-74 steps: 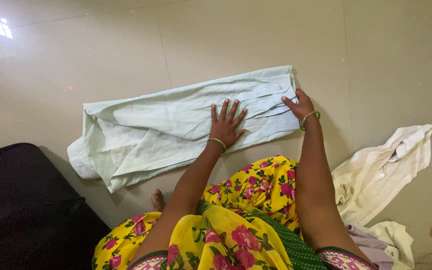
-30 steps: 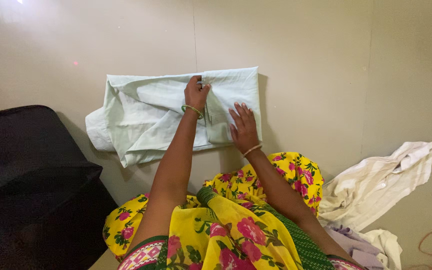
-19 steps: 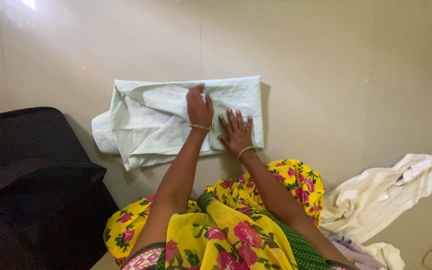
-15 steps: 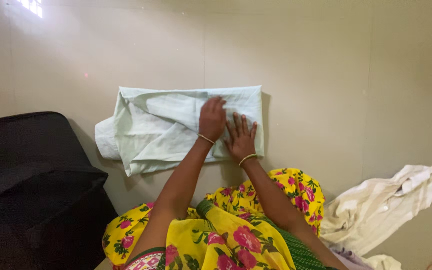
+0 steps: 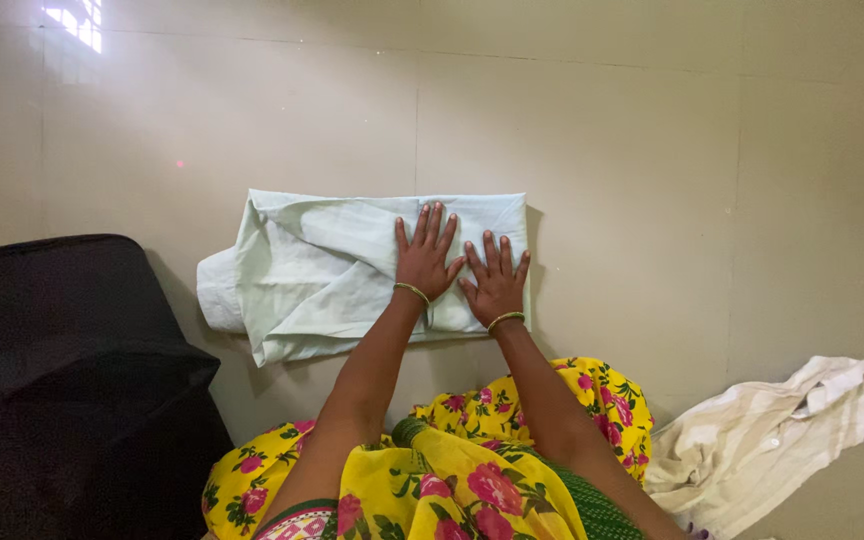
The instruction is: The person folds a light blue shirt and a white shirt by hand while sitting on the floor, then places the light blue shirt into a black bag.
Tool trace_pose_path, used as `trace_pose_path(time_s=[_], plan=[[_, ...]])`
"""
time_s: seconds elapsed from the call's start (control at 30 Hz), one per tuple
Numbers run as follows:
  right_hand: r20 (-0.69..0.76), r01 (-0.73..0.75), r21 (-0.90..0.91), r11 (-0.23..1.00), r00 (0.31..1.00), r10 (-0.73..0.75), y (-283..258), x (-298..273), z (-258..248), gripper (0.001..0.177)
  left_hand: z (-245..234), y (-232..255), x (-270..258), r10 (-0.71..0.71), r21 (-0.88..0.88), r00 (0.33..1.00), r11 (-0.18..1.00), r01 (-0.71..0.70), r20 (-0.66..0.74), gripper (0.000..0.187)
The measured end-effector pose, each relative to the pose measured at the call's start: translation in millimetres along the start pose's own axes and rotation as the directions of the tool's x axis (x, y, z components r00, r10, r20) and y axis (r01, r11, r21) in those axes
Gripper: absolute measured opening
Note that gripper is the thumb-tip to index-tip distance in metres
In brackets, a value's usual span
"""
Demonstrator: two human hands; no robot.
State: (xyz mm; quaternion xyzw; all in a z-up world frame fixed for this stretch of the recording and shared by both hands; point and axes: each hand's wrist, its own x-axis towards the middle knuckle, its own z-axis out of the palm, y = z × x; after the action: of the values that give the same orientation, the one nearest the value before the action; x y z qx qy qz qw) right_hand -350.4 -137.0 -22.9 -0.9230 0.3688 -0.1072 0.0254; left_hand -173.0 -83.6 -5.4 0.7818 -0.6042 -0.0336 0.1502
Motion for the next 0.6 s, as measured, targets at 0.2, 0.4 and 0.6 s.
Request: trace_pose_path(time_s=[0.2, 0.4, 0.6], plan=[[-0.025, 0.011, 0.015, 1.0, 1.0, -0.01, -2.6, 1.0, -2.5, 0.066, 0.0, -1.0, -0.2, -0.027, -0.055, 1.0, 0.998, 0.028, 0.016, 0.082], [-0.018, 0.013, 0.008, 1.0, 1.0, -0.013, -4.5, 3.3, -6.8, 0.066, 3.2, -3.3, 0.2, -0.03, -0.058, 0.999, 0.998, 0.031, 0.02, 0.083], [-0.003, 0.026, -0.048, 0.999, 1.0, -0.027, -2.8, 3.7, -5.9, 0.068, 5.1, -4.6, 1.4, -0.032, -0.06, 0.998, 0.998, 0.035, 0.051, 0.084]])
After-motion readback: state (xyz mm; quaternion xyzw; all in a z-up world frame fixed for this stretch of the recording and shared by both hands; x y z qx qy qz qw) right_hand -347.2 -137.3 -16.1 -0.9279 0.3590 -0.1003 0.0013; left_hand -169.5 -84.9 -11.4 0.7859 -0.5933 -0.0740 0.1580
